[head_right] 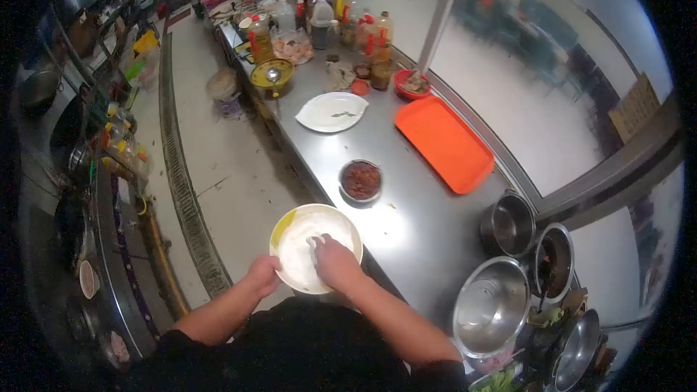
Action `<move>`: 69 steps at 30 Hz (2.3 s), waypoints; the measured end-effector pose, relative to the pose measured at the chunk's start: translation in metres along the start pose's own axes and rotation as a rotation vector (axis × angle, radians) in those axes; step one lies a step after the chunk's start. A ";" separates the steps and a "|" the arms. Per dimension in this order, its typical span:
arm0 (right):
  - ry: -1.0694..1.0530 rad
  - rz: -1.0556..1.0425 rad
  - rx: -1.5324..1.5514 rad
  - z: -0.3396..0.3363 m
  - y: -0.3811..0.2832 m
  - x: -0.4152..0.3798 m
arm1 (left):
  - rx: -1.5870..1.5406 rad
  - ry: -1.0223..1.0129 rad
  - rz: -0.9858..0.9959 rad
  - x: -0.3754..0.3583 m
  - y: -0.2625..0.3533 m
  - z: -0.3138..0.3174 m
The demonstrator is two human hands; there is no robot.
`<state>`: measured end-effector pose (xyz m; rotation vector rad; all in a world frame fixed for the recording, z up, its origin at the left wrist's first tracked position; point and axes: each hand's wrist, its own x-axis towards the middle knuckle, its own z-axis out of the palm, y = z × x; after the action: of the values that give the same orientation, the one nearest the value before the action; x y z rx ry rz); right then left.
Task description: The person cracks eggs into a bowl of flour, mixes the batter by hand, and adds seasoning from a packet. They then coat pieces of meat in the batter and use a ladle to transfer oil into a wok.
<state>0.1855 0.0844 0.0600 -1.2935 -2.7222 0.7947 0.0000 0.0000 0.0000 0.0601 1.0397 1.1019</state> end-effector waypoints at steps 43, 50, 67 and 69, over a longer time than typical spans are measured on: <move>0.973 0.856 1.012 -0.131 -0.012 0.469 | 0.508 -0.516 -0.271 0.407 0.626 -0.021; 1.339 1.210 1.082 -0.085 -0.081 0.429 | 1.039 -0.156 -0.445 0.493 0.661 -0.080; 1.353 1.176 1.073 -0.065 -0.085 0.458 | 0.867 -0.143 -0.104 0.506 0.648 -0.071; 1.324 1.180 1.047 -0.075 -0.071 0.476 | 0.871 -0.074 0.115 0.494 0.667 -0.076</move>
<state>-0.1596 0.4274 0.0670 -1.8463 -0.3041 0.6869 -0.4930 0.6708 -0.0263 0.8566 1.3931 0.6688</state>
